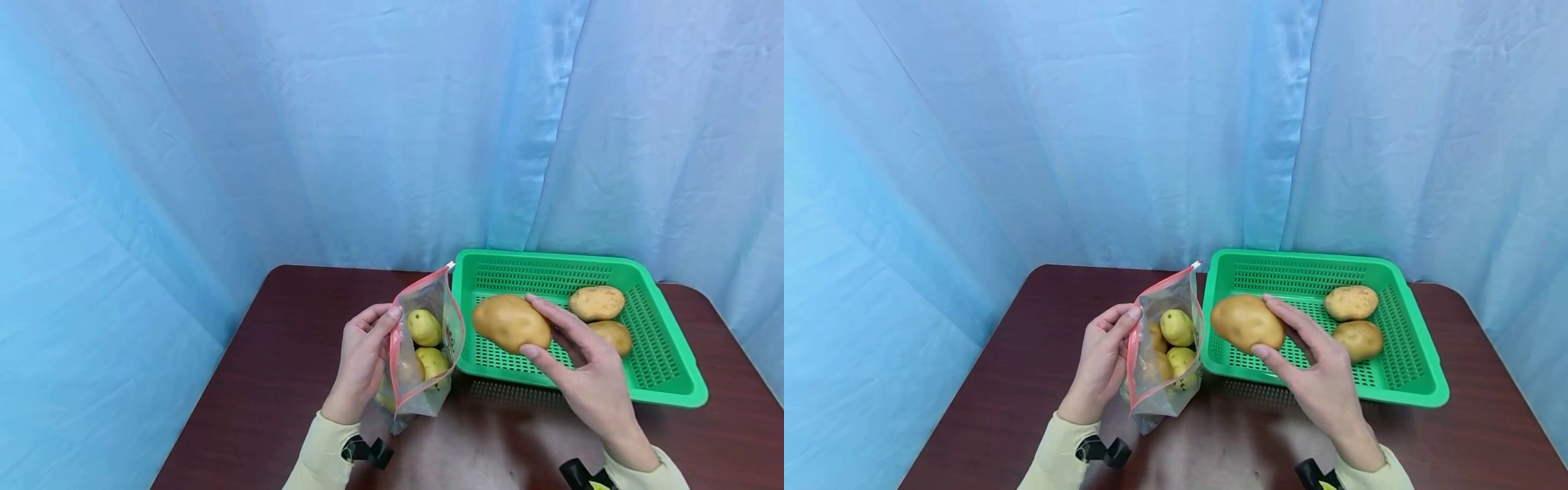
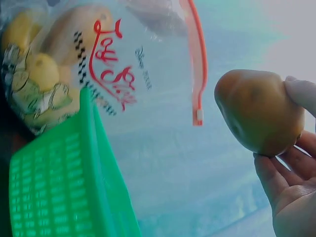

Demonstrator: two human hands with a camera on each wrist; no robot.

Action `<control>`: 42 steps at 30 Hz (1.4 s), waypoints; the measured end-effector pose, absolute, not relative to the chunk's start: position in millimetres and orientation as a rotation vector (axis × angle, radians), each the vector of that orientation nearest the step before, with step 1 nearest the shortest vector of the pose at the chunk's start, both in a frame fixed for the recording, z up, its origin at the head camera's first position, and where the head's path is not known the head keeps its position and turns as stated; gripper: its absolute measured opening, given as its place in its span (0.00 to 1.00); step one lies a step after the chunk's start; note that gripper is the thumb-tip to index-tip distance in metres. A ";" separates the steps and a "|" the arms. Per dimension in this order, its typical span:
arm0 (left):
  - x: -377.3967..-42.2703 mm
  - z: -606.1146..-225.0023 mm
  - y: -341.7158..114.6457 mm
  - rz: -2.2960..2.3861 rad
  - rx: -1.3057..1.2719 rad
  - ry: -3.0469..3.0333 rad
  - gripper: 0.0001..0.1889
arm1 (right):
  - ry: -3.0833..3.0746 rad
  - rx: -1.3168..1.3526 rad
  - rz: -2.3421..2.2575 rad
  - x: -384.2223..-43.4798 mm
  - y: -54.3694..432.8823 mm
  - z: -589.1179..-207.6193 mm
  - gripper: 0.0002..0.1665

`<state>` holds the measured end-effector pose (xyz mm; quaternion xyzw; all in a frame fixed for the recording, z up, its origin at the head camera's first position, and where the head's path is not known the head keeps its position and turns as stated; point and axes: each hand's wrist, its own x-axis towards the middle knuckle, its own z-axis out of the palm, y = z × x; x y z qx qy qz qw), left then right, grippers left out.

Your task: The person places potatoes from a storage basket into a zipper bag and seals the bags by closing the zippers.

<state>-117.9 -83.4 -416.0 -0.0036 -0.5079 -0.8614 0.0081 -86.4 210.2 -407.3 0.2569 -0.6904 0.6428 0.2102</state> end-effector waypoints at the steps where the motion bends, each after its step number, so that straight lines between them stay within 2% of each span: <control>1: -118.0 -416.2 -83.3 -2.692 -0.007 -1.586 0.03 | -1.898 0.733 1.799 -87.0 207.9 -407.0 0.38; 11: -117.4 -415.5 -81.9 -2.690 0.016 -1.578 0.04 | -1.878 0.796 1.735 -89.9 182.3 -399.0 0.37; 17: -117.7 -415.7 -82.6 -2.685 0.021 -1.584 0.03 | -1.935 0.828 1.516 -94.5 167.5 -398.3 0.33; 23: -117.6 -415.1 -82.7 -2.688 0.016 -1.575 0.04 | -1.948 0.840 1.248 -100.7 148.9 -399.5 0.37; 33: -118.1 -413.4 -82.1 -2.698 0.014 -1.546 0.04 | -2.004 0.922 0.998 -111.6 127.1 -407.9 0.34; 42: -118.4 -414.5 -83.7 -2.678 0.025 -1.558 0.02 | -2.194 0.909 0.888 -119.3 123.0 -421.4 0.41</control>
